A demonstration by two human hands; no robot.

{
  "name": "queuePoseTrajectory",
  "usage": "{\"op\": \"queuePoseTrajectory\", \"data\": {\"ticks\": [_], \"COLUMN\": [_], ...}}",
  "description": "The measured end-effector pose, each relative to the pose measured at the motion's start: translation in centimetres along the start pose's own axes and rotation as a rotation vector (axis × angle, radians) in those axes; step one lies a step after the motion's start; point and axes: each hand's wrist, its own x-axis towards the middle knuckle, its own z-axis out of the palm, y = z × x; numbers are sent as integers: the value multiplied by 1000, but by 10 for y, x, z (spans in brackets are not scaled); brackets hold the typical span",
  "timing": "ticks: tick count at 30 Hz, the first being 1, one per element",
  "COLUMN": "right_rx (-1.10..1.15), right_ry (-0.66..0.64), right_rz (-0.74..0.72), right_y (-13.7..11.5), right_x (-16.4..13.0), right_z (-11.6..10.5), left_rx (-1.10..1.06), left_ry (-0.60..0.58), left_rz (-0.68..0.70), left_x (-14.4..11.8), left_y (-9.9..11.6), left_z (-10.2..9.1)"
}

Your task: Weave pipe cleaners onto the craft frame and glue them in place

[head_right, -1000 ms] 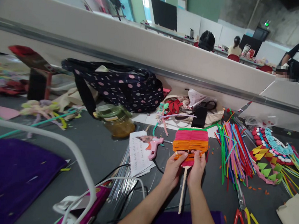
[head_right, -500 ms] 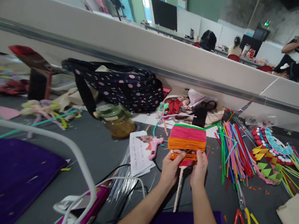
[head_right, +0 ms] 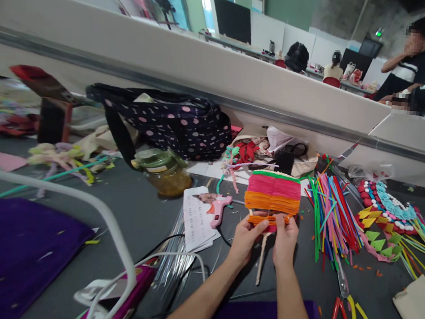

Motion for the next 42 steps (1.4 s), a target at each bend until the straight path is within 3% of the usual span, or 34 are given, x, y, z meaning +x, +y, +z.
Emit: {"op": "queuePoseTrajectory", "data": {"ticks": [6,12,22,29,42], "right_rx": [13,155,89,68,-4], "right_ry": [36,-69,-15,-127,-67], "right_rz": [-35,142,153,214,176], "right_y": [-9,-17,-14,-17,-10], "right_x": [5,-1,1,2,1], "right_z": [-5,0,0,-3,-3], "left_rx": [119,82,-4,-38,-3], "left_ry": [-132,-170,-113,-72,-11], "left_rz": [-111,-146,-201,-198,-178], "left_x": [2,3,5,5,5], "left_y": [-1,-1,0,0,-2], "left_z": [-3,-5,-6,-6,-5]}}
